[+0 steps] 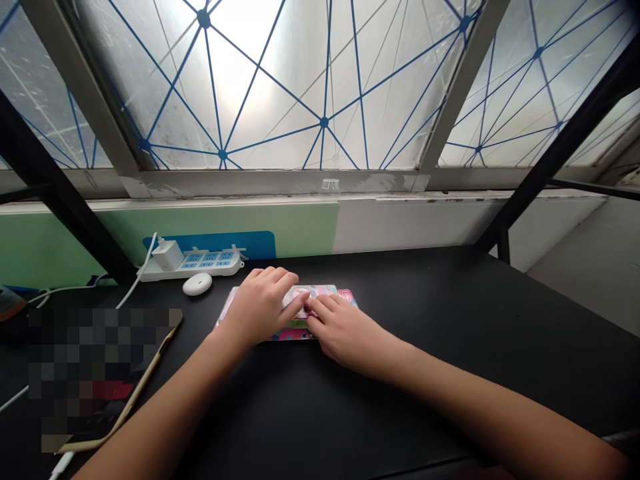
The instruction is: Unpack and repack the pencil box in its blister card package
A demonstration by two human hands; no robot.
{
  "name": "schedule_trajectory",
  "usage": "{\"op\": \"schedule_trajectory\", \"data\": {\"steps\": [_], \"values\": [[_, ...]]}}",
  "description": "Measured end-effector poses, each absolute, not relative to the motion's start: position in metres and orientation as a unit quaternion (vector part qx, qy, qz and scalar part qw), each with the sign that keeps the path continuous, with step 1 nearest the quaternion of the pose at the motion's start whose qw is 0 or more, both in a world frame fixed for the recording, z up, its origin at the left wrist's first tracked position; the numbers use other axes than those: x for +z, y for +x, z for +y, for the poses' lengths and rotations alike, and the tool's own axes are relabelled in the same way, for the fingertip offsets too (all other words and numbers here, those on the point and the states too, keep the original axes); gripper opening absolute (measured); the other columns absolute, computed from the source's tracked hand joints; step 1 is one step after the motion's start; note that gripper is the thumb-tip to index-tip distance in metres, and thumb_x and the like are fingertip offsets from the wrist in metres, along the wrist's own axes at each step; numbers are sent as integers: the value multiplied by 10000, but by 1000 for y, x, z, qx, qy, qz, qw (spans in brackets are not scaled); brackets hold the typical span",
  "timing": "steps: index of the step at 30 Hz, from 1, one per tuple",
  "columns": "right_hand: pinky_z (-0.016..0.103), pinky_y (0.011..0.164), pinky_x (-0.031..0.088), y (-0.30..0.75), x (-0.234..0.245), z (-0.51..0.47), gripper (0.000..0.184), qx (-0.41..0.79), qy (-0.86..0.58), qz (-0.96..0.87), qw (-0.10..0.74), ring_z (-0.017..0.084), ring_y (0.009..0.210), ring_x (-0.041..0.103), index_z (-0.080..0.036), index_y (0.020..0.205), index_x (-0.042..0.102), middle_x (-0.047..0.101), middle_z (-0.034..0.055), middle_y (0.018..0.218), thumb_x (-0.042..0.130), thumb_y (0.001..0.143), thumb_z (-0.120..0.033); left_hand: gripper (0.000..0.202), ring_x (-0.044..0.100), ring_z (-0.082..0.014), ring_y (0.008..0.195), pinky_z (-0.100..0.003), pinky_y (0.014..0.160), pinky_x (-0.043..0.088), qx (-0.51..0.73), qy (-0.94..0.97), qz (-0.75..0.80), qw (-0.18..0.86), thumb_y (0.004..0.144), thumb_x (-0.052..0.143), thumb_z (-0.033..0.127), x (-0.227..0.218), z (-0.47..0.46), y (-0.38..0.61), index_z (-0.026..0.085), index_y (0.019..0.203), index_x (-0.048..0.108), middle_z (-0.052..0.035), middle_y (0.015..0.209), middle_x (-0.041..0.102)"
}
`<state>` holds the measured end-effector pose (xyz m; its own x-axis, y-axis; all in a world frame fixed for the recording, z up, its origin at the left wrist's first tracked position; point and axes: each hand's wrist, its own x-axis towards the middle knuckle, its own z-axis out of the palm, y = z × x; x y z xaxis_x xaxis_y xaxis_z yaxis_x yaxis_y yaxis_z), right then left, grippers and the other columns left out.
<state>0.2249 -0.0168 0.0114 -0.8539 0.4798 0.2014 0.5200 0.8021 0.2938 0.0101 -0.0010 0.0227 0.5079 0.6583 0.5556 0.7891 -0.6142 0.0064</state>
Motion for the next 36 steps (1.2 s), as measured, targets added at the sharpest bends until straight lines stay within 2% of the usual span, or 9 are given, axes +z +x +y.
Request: {"op": "schedule_trajectory", "data": {"steps": [3,7,11,18,23,26,28,30,36], "values": [[454,891,468,223,13,-21,223,-115,-251,-959,59,298,1027,544,-153,1107,628,617,151,1151,502,928,-195,411,620,-289,1106,-401,865,455,-188,-850,-492,30,1010,386,521,12,6,6,228,1187,614,-101,1222,676],[433,904,468,232,26,-18,203,-16,-249,-966,72,282,1056,535,-201,957,633,612,118,1152,605,931,-400,428,646,-296,1018,-416,843,438,-133,-847,-514,-23,1016,340,538,8,6,7,236,1077,637,-85,1098,719],[387,886,480,240,28,-6,200,64,-292,-947,121,240,1003,564,-206,913,592,637,93,1100,608,938,-404,375,639,-299,949,-391,780,430,-129,-837,-531,25,1013,370,487,11,1,15,220,990,633,-84,966,713],[472,996,441,263,19,27,794,134,-431,-877,166,330,1205,538,-171,1352,468,567,177,1342,663,785,-692,274,604,-286,958,-417,815,416,-204,-825,-511,126,986,439,371,10,2,28,188,1046,634,-108,1024,674],[509,1000,412,266,23,29,912,40,-421,-880,218,352,1154,526,-204,1325,503,583,154,1258,772,625,-723,368,575,-318,1078,-482,938,389,-267,-826,-460,186,977,486,498,10,3,32,185,1138,594,-146,1192,650],[508,998,394,265,28,26,1018,-19,-410,-879,242,362,1134,521,-197,1383,451,576,159,1220,794,583,-725,443,522,-349,1214,-575,1092,263,-280,-829,-436,210,945,518,593,15,1,31,191,1118,588,-169,1326,598],[501,996,378,265,30,24,928,-51,-399,-884,239,355,1100,541,-206,1342,483,593,148,1177,780,620,-708,484,504,-359,1253,-601,1124,213,-277,-830,-439,207,917,537,638,20,-1,29,198,1114,582,-176,1354,583],[485,982,369,266,33,23,734,-87,-395,-885,229,332,1036,571,-212,1233,534,618,130,1119,773,686,-639,513,544,-356,1201,-574,1094,278,-263,-828,-455,198,899,557,651,26,-4,25,198,1139,571,-172,1286,620],[419,926,394,265,37,16,234,-135,-428,-883,140,276,885,627,-216,1017,552,684,80,941,689,835,-268,643,652,-308,915,-415,831,446,-179,-819,-509,194,854,697,551,36,-13,21,173,1325,477,-102,991,690]]}}
